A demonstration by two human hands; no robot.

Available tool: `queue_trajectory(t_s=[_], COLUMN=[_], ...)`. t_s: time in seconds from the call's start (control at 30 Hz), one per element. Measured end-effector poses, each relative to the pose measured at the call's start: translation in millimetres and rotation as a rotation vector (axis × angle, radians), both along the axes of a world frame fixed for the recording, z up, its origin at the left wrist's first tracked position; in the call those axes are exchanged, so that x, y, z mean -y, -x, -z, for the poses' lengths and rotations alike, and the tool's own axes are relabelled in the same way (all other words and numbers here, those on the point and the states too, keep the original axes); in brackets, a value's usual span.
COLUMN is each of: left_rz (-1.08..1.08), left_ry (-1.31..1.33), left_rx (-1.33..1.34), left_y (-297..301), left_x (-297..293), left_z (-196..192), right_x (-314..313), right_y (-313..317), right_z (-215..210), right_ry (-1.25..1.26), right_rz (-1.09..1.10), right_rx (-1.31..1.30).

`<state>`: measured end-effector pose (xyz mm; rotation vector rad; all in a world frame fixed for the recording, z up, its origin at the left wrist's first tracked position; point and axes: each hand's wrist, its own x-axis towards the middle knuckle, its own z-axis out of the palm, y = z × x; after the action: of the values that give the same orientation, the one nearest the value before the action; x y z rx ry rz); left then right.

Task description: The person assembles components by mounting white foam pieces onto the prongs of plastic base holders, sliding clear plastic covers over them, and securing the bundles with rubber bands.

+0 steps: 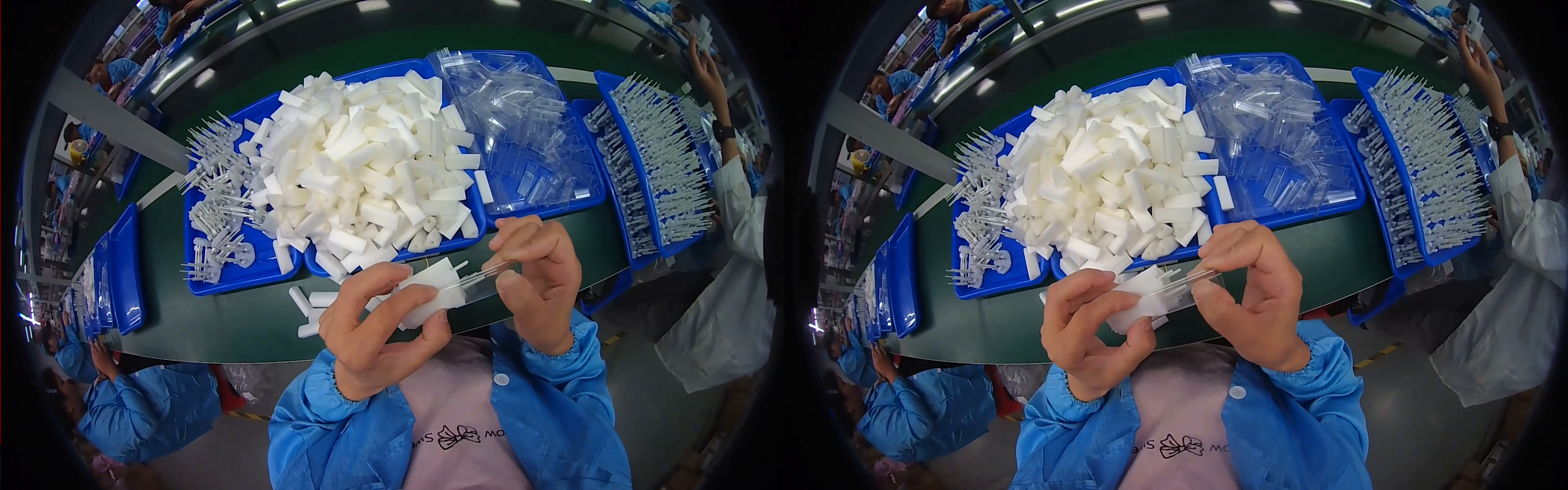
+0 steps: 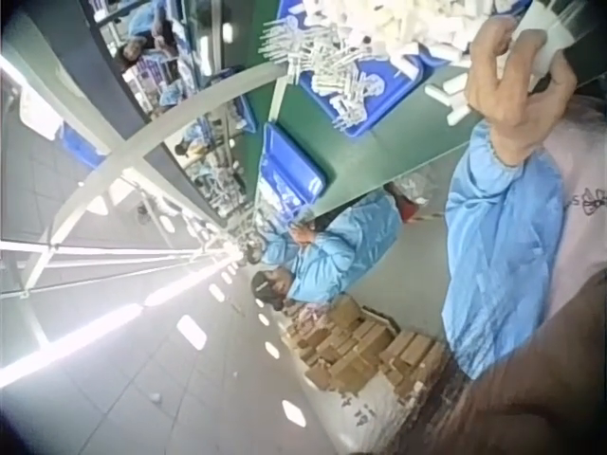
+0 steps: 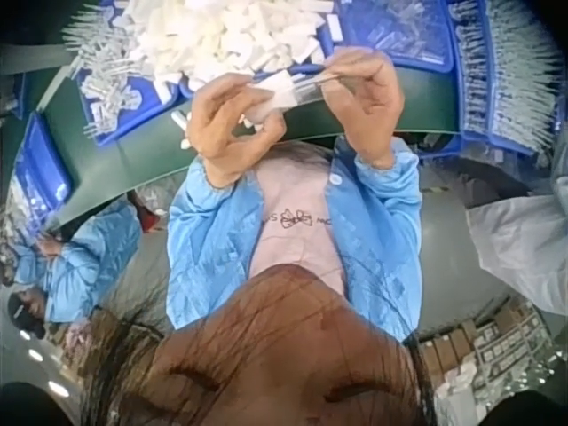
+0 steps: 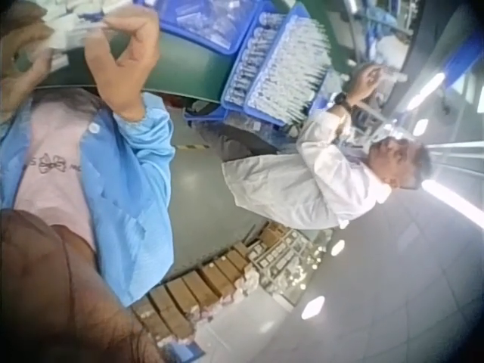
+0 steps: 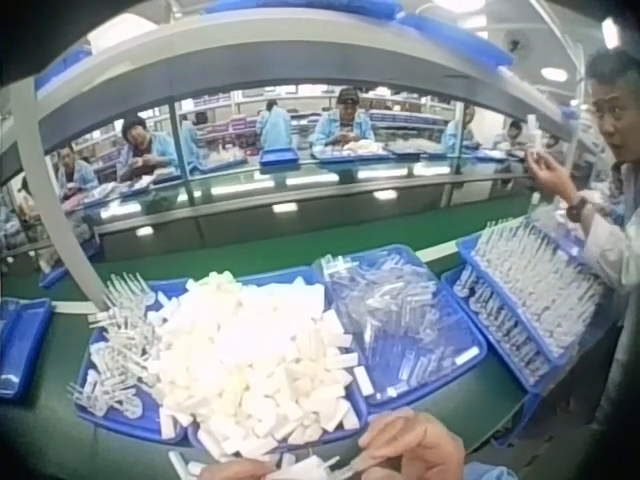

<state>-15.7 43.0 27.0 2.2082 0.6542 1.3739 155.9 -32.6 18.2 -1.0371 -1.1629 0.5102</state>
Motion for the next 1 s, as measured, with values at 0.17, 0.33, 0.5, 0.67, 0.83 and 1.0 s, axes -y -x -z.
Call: queue_trajectory(t_s=[0.17, 0.33, 0.5, 0.67, 0.83, 1.0], left_rz=[0.011, 0.225, 0.408, 0.385, 0.292, 0.318], left_ry=[0.004, 0.422, 1.117, 0.908, 0.756, 0.602], left_rx=[-0.007, 0.031, 0.469, 0.369, 0.3, 0.251], left_y=[-2.3, 6.1, 9.7, 13.6, 13.8, 10.4], left_x=[-1.2, -1.0, 1.5, -0.4, 6.9, 9.6], left_z=[0.3, -1.2, 12.7, 19.5, 15.0, 11.9], right_x=[-2.5, -3.9, -3.1, 7.2, 12.8, 17.6], right_y=[-0.7, -7.0, -14.7, -26.8, -21.0, -15.5], right_z=[4.1, -1.8, -4.5, -7.1, -2.5, -5.5], right_ry=[0.068, 0.071, 0.1, 0.109, 0.125, 0.085], right_rz=[-0.064, -0.046, -0.062, -0.011, -0.038, -0.063], right_rx=[-0.254, -0.356, -0.311, 0.029, -0.105, -0.018])
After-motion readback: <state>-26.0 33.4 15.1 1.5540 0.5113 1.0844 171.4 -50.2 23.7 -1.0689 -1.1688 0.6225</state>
